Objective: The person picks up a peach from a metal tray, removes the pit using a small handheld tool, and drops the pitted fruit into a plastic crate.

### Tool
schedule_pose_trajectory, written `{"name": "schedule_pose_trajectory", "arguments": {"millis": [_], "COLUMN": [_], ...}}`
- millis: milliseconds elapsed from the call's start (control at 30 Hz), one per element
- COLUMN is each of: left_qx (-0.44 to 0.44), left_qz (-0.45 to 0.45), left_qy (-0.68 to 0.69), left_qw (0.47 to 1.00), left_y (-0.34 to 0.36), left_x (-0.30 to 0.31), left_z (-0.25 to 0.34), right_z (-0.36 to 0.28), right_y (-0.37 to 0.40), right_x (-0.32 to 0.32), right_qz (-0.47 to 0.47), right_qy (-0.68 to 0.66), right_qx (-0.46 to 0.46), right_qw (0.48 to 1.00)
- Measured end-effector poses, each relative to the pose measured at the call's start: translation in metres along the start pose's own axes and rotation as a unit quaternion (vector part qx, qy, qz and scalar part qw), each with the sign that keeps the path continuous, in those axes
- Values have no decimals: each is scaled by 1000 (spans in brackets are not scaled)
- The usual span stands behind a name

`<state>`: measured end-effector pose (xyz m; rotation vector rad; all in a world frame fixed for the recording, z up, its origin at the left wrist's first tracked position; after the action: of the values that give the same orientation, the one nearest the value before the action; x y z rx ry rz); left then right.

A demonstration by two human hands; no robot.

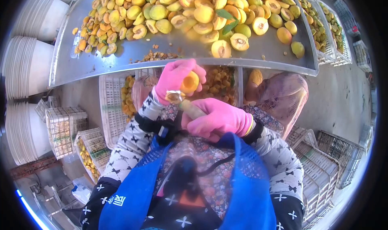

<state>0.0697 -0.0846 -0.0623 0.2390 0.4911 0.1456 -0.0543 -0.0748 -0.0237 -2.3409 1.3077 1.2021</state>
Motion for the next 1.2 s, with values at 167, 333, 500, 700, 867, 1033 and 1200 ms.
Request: {"name": "schedule_pose_trajectory", "arguments": {"millis": [167,333,500,700,867,1033,1200], "left_qx": [-107,-24,-165,-76,-67,-131,-56], "left_qz": [132,357,104,89,69,129,214], "left_qy": [-92,-458,-531,-434,-530,-543,-446], "left_qw": [981,814,825,894,842,819,867], "left_y": [85,194,99,44,39,30,-2], "left_x": [50,98,-19,-13,-6,-13,-15], "left_z": [50,100,76,9,3,23,55], "right_z": [-8,-25,-26,-8,3,-8,0], "right_y": [24,35,18,30,46,56,58], "right_x": [28,59,49,51,70,65,78], "right_qz": [129,261,255,308,355,380,355], "right_qy": [94,439,398,650,658,662,640], "right_qx": [-8,7,-14,35,-16,58,10], "right_qw": [987,860,881,694,664,643,682]}}
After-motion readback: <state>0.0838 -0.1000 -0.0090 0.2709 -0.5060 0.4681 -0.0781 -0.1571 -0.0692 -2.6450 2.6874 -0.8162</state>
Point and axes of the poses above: each hand's wrist, its own y-axis away from the middle knuckle, its own x-axis out of the back of the hand, z = x × y, the point moved 9 cm from there along -y, towards the middle knuckle, and after that the axes turned 14 degrees about -z, right-handed, at the moved point
